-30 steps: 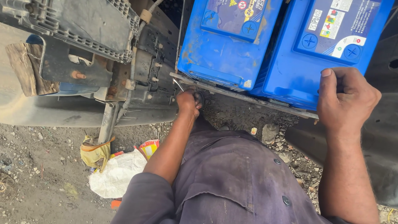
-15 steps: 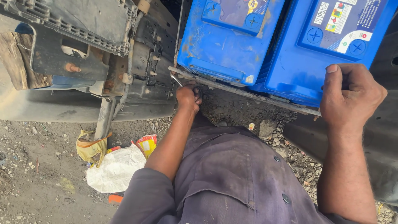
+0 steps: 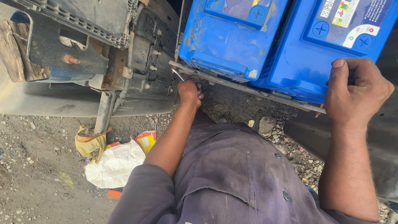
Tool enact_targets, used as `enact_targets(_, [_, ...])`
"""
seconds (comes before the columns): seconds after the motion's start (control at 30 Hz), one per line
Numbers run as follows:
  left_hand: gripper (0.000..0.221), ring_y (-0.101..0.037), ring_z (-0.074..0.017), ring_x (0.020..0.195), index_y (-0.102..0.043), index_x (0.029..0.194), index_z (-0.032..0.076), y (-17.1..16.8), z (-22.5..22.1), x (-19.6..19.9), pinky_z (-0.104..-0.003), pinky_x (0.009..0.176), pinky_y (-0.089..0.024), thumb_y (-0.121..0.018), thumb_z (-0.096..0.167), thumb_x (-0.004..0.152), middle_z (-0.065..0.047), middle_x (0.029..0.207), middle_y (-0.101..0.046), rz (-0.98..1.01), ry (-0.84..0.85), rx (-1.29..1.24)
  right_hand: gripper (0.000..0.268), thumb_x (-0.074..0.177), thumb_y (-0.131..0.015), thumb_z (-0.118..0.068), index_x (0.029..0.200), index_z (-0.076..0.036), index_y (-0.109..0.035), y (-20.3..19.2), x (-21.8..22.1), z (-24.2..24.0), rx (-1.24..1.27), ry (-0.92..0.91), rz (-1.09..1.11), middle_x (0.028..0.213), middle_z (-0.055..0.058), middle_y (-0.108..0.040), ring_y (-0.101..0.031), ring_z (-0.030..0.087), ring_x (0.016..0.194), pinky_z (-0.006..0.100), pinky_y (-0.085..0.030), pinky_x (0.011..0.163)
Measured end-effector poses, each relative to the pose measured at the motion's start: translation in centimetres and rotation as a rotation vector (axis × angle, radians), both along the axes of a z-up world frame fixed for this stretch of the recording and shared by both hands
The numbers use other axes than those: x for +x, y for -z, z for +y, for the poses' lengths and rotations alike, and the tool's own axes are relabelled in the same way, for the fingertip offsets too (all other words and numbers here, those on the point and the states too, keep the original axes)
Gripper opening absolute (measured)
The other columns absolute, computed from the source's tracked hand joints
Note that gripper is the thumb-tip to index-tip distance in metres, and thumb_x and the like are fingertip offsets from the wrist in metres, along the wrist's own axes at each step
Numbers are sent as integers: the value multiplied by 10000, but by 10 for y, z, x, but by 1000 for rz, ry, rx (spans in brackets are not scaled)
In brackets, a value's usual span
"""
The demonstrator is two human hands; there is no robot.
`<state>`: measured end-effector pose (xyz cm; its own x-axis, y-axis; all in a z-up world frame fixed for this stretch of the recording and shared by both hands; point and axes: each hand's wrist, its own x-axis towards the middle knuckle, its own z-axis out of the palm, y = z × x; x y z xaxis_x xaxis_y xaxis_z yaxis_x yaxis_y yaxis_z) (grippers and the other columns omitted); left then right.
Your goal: Replacing and securing heavy-duty vehicle batteries on a truck chassis.
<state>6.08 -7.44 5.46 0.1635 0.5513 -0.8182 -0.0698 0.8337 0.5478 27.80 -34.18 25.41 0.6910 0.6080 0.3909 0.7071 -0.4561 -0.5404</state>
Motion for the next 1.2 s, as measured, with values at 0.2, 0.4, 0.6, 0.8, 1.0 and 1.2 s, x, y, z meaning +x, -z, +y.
enact_targets(0.2, [160,-558,-224,630,-687,915,82,132,3,-11,-363,527,-407,-529,109,923,-112,777,-627,570,399,403,151,1090,-624,-6,949,40,-654,-1,-1,0,-71,6,-19,820,109,-708,-696,157,732,264,-526,716])
enact_targets(0.4, [279,-708,-467,930,-707,916,-45,241,12,0,-519,843,-551,-568,197,935,-298,945,-721,821,250,777,142,1126,-611,-13,1003,44,-650,3,0,-1,-61,38,63,841,106,-708,-694,136,763,249,-528,731])
enact_targets(0.6, [269,-680,-501,907,-721,954,-10,188,17,0,-573,817,-507,-532,159,863,-298,926,-713,673,189,954,192,1223,-618,-48,1057,47,-630,7,2,2,48,77,330,960,77,-673,-652,96,782,225,-524,714])
enact_targets(0.8, [241,-675,-497,854,-723,916,-12,205,19,-2,-578,801,-505,-543,140,867,-287,879,-713,718,244,986,214,1227,-581,-131,1106,44,-575,13,3,-7,-2,59,323,971,80,-662,-621,93,787,216,-504,752])
enact_targets(1.0, [220,-679,-489,833,-712,895,-24,199,24,-5,-573,793,-515,-552,125,867,-277,865,-715,657,270,1044,283,1290,-568,-192,1110,26,-579,28,11,-20,21,104,435,871,59,-635,-605,91,765,205,-453,710])
enact_targets(1.2, [212,-678,-491,832,-700,886,-31,215,26,-8,-574,777,-518,-555,123,879,-276,861,-710,672,281,1080,310,1260,-493,-260,1141,12,-583,30,16,-29,-82,148,453,877,47,-620,-549,76,744,209,-438,719])
